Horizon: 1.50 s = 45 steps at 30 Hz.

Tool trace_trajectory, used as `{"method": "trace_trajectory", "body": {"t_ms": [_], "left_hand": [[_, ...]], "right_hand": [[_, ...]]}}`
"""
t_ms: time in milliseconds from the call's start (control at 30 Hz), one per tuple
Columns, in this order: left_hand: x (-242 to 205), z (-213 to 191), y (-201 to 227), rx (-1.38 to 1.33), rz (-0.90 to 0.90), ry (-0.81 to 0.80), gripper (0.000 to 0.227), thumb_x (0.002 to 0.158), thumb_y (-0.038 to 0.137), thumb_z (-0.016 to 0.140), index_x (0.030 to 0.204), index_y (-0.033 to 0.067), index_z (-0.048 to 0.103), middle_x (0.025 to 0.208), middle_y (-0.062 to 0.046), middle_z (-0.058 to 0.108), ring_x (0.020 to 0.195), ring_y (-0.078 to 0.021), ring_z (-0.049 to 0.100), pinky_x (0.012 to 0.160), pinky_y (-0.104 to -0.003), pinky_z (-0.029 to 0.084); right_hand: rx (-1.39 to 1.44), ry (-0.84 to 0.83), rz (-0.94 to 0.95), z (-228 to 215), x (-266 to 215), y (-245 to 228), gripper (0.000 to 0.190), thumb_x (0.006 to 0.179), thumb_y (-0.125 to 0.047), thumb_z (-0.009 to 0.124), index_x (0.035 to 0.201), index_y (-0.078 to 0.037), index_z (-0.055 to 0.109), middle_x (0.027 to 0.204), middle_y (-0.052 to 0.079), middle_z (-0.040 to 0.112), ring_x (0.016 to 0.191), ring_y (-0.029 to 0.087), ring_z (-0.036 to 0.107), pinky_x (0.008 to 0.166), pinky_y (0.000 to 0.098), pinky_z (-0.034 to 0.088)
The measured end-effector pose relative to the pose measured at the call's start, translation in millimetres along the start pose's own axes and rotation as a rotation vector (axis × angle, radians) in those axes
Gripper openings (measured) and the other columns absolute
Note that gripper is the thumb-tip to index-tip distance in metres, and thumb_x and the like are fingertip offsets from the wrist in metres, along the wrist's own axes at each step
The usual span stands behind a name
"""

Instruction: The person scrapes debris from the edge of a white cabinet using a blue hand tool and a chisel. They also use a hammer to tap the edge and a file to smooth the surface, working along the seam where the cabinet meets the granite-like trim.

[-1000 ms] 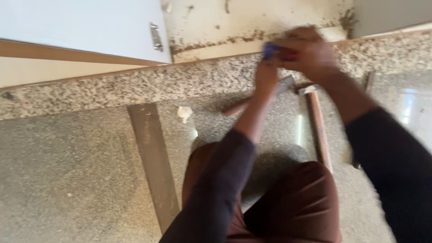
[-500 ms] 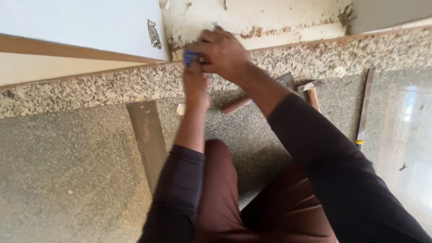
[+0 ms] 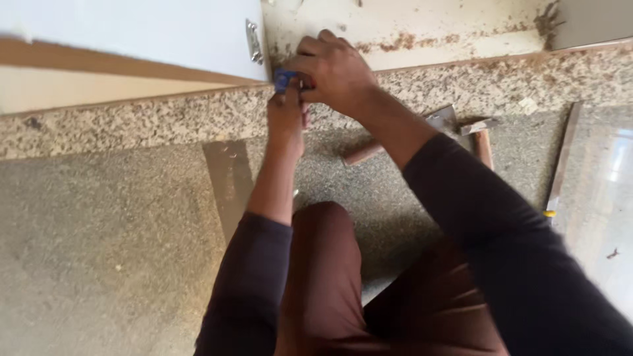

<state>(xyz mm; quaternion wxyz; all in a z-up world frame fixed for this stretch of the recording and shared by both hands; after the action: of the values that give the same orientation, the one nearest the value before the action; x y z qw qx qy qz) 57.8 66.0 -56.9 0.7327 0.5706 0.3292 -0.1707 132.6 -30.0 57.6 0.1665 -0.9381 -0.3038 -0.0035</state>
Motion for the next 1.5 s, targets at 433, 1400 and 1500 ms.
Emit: {"method": "trace_trajectory", "body": {"t_ms": [433,1400,1500], "left_hand": [[-13.4,75.1,10.2,-0.248,0.282,-0.167,0.020,0.102,0.020,0.052,0.110,0.0080,0.066,0.093,0.005,0.067,0.078,-0.0030,0.059,0.069,-0.022,0.049],[-33.5,143.2,-19.1,0.121,0.252,-0.213,0.044,0.107,0.042,0.048,0.096,0.0084,0.074,0.078,-0.004,0.075,0.070,-0.0128,0.068,0.063,-0.032,0.053],[-27.4,172.2,-31.8,0.384,0.192,-0.119,0.042,0.107,0.038,0.058,0.092,0.0025,0.073,0.070,-0.009,0.071,0.058,-0.0163,0.064,0.053,-0.035,0.049]], "right_hand": [[0.065,-0.041,0.026,-44.1,-37.4,31.3,0.050,0.083,-0.045,0.092,0.124,-0.022,0.076,0.101,0.000,0.069,0.093,0.019,0.063,0.082,0.0343,0.059],[0.087,0.150,0.054,-102.3,-89.3,47.8,0.044,0.086,-0.029,0.092,0.125,-0.019,0.074,0.119,0.006,0.071,0.111,0.024,0.066,0.092,0.0338,0.064],[-0.062,-0.043,0.141,-98.0,-112.7,95.6,0.046,0.089,-0.030,0.091,0.132,-0.022,0.075,0.119,0.005,0.072,0.108,0.021,0.065,0.082,0.0327,0.064]]}}
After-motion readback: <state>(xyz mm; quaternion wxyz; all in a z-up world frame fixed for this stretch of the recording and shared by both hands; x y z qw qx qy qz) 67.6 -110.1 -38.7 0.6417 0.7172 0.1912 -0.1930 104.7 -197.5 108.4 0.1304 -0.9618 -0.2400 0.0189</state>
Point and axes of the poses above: each hand's wrist, its own x-axis towards the middle knuckle, its own z-axis out of the palm, y = z × x, the point moved 9 cm from there along x, towards the middle knuckle
